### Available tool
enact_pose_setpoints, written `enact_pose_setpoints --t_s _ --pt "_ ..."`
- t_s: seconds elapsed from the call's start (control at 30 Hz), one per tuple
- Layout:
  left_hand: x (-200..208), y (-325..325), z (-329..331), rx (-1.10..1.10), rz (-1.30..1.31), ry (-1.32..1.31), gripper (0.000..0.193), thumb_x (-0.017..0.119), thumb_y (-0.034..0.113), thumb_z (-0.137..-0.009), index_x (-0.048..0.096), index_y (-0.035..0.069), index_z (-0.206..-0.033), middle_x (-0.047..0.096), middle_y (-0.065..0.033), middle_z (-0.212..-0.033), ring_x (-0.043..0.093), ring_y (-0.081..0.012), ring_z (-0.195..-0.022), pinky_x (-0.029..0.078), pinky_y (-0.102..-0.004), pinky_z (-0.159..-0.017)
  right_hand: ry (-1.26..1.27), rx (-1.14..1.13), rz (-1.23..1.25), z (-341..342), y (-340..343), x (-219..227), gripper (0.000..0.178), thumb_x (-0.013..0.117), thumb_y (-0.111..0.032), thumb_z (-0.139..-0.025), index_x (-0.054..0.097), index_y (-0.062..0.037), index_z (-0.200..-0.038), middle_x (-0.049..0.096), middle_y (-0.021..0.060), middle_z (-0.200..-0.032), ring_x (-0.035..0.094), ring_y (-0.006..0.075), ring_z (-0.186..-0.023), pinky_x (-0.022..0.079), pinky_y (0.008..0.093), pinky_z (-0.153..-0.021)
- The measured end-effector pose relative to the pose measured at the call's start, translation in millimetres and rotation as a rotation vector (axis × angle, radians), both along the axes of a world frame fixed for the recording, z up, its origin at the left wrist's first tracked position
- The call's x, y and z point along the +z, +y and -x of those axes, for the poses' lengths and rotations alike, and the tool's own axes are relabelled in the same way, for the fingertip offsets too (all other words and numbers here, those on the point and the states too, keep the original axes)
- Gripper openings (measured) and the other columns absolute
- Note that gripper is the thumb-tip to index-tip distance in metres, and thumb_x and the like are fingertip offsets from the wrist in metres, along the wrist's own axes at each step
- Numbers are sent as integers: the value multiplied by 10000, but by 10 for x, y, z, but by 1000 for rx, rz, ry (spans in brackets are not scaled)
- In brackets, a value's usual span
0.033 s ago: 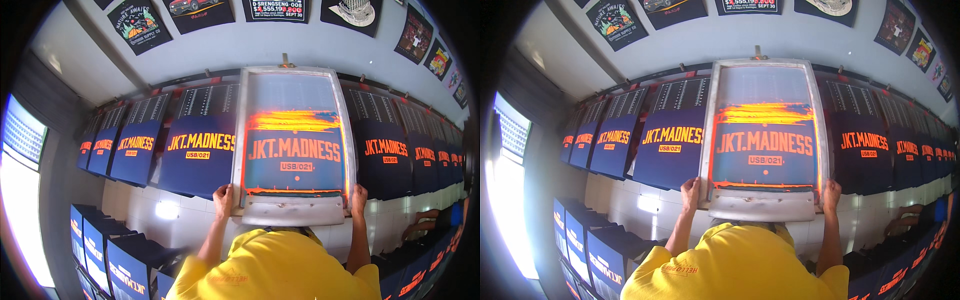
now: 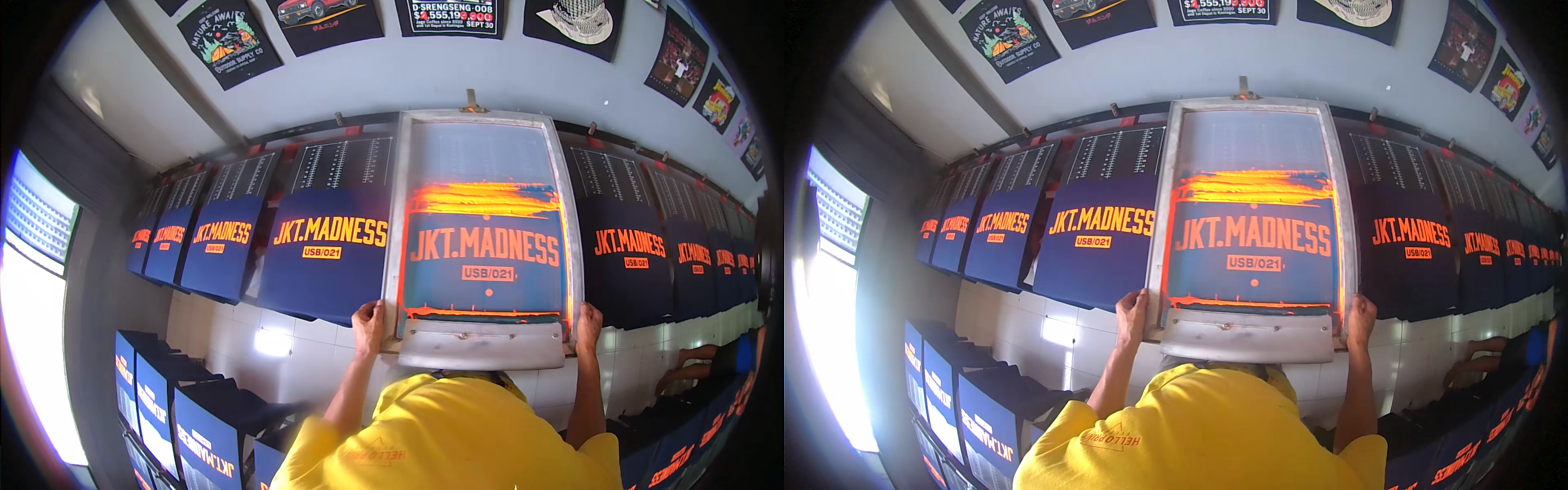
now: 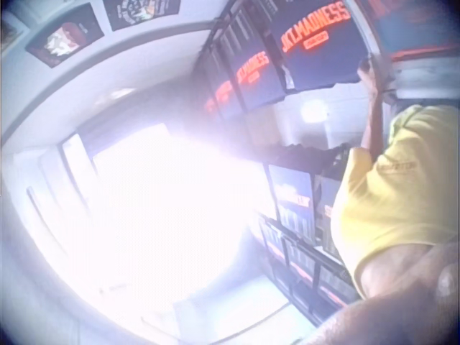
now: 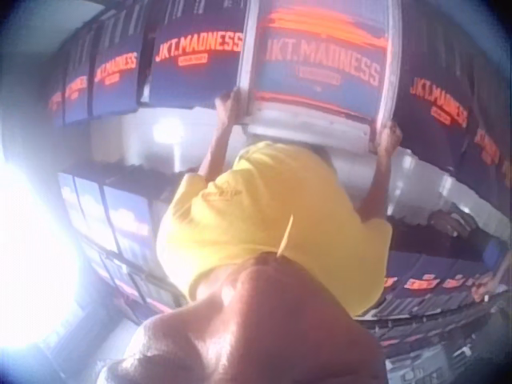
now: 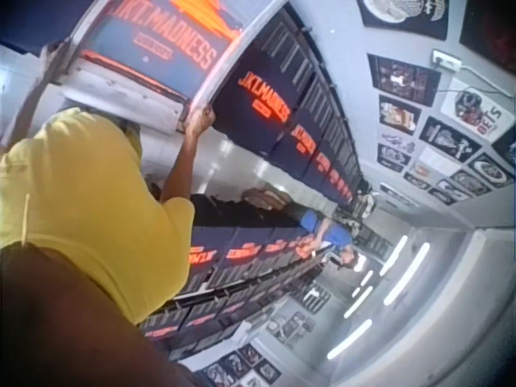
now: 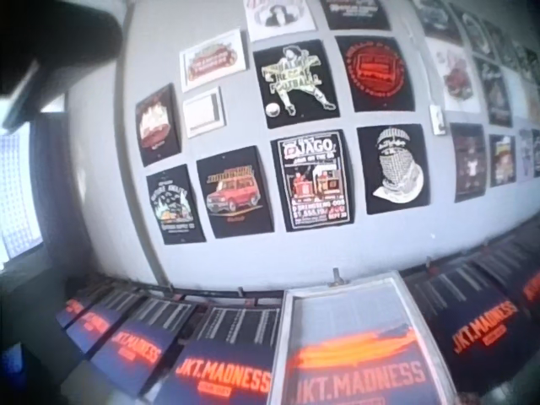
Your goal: The person performs screen printing by sliding a squeegee across a screen frame to apply ink onto t-shirts and lifting the frame to check the result.
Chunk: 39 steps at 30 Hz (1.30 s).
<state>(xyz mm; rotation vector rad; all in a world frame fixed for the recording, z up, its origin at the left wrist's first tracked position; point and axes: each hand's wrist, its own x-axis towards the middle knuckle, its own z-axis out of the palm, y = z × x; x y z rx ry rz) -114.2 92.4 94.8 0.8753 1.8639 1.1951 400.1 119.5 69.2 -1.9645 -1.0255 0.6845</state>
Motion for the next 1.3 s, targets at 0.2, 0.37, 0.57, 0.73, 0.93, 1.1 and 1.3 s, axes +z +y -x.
enact_pose_setpoints --t_s 0.2,0.37,0.57,0.73,0.93,1.1,1.3 --pt "-109 68 -42 -18 31 139 432 623 361 -887 713 -43 -1008 709 -184 -872 673 -259 -819 502 -356 -774 -10 -100 -157 14 45 -116 339 576 -244 -899 619 86 -834 521 39 -703 468 124 -699 412 320 -680" --pt "-197 81 -125 -15 26 174 419 617 345 -882 713 -47 -991 709 -207 -886 683 -299 -832 505 -363 -781 14 -1 -73 -181 94 -202 327 569 -222 -906 639 94 -856 546 36 -697 487 126 -680 428 321 -663" --pt "-26 89 -295 46 32 134 400 633 319 -879 708 -60 -981 711 -149 -847 664 -203 -786 501 -328 -744 29 -11 -88 -227 147 -248 312 570 -194 -926 651 102 -869 614 59 -743 531 122 -719 447 315 -700" --pt "93 74 -383 31 68 165 403 643 307 -878 695 -80 -978 692 -106 -791 629 -159 -739 489 -309 -706 12 22 47 -337 168 -252 317 582 -201 -944 682 99 -958 697 95 -856 603 140 -806 472 304 -773" --pt "-696 308 -335 14 -5 257 381 629 313 -885 685 -65 -880 594 -87 -648 519 -137 -619 429 -335 -607 23 55 -40 -202 464 -725 358 533 -209 -945 565 61 -713 468 10 -616 391 104 -615 358 349 -577" --pt "-334 308 -270 19 -37 266 412 619 325 -882 627 -70 -766 491 -85 -562 432 -138 -555 382 -365 -557 -57 65 -31 -174 380 -436 367 527 -210 -946 560 73 -716 460 47 -588 390 123 -598 361 361 -574" --pt "-222 313 -158 -20 2 289 425 608 344 -873 652 -74 -811 539 -116 -590 492 -166 -571 410 -368 -583 -95 91 -45 -149 355 -323 363 520 -217 -939 578 91 -758 503 146 -606 429 200 -582 398 392 -603"
